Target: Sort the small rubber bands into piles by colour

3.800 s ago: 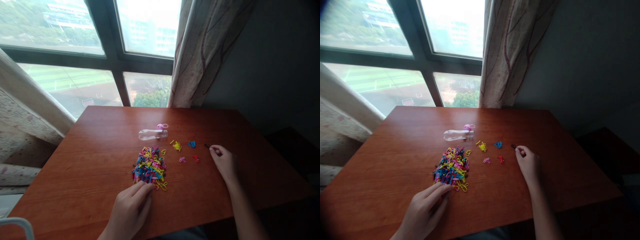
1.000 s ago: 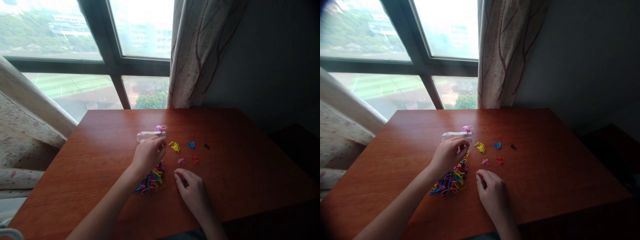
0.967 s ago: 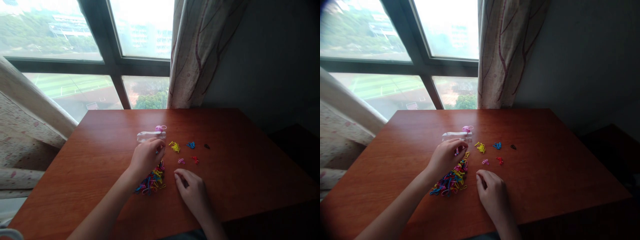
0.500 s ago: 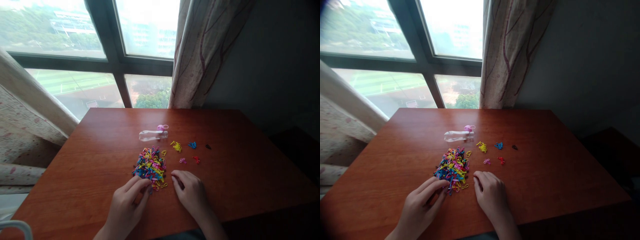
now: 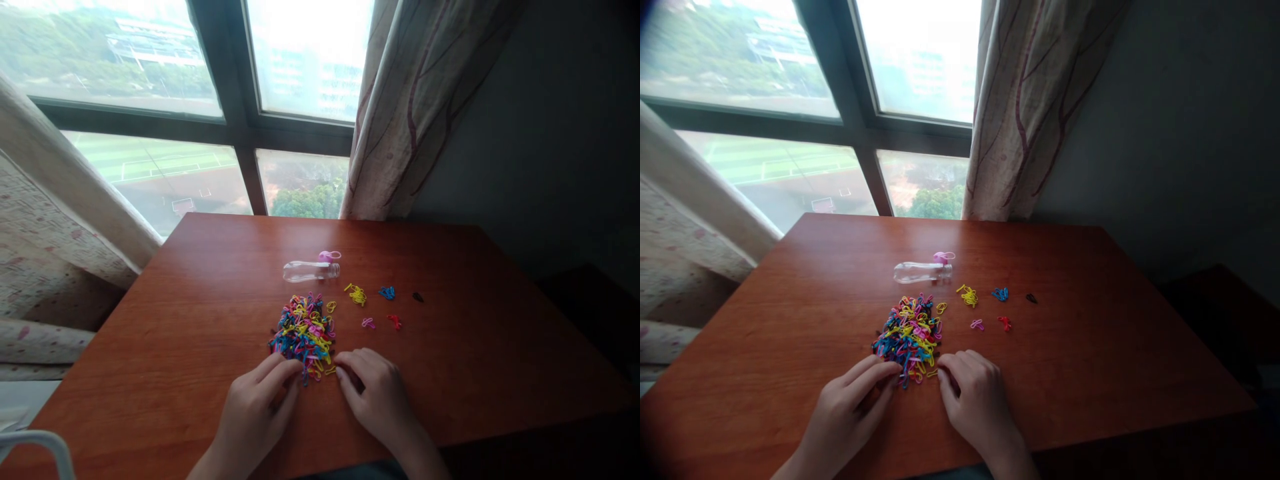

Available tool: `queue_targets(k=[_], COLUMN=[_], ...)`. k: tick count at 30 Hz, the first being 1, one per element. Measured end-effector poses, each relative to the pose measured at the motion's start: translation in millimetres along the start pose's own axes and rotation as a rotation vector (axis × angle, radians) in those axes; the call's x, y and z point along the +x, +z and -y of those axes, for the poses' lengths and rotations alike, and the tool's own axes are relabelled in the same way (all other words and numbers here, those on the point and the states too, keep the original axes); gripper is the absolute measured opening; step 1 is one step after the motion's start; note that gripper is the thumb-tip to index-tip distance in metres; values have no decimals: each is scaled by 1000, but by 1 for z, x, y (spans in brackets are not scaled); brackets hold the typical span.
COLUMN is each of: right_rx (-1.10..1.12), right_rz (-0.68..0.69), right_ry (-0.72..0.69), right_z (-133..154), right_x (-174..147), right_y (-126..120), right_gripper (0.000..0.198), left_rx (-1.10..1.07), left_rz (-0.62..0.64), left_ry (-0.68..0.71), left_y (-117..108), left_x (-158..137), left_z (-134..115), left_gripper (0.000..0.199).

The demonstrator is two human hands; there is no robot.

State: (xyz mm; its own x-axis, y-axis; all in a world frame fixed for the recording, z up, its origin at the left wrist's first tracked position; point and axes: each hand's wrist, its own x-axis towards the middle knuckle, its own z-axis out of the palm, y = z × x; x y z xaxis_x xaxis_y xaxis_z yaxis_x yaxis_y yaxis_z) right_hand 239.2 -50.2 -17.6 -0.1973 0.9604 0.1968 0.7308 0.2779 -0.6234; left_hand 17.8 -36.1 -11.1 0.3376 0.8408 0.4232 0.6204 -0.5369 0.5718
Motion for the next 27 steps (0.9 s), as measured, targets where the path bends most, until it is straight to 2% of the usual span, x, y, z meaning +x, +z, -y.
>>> queue_targets(k=[8,22,27], right_rx=[8,-47,25], right_rz=[22,-32,-79], right_ry=[-20,-48,-20], right_z=[-2,-2,-5], right_x=[-5,-3,-4], right_y=[3,3,1], right_gripper=[13,16,17], left_rx=[-39,-28,-29], left_rz=[-10,46,42], left_ry=[-47,-63,-59], left_y=[-1,0,-1], left_x=[1,0,0], left_z=[-1,1,0], left_gripper=[14,15,15])
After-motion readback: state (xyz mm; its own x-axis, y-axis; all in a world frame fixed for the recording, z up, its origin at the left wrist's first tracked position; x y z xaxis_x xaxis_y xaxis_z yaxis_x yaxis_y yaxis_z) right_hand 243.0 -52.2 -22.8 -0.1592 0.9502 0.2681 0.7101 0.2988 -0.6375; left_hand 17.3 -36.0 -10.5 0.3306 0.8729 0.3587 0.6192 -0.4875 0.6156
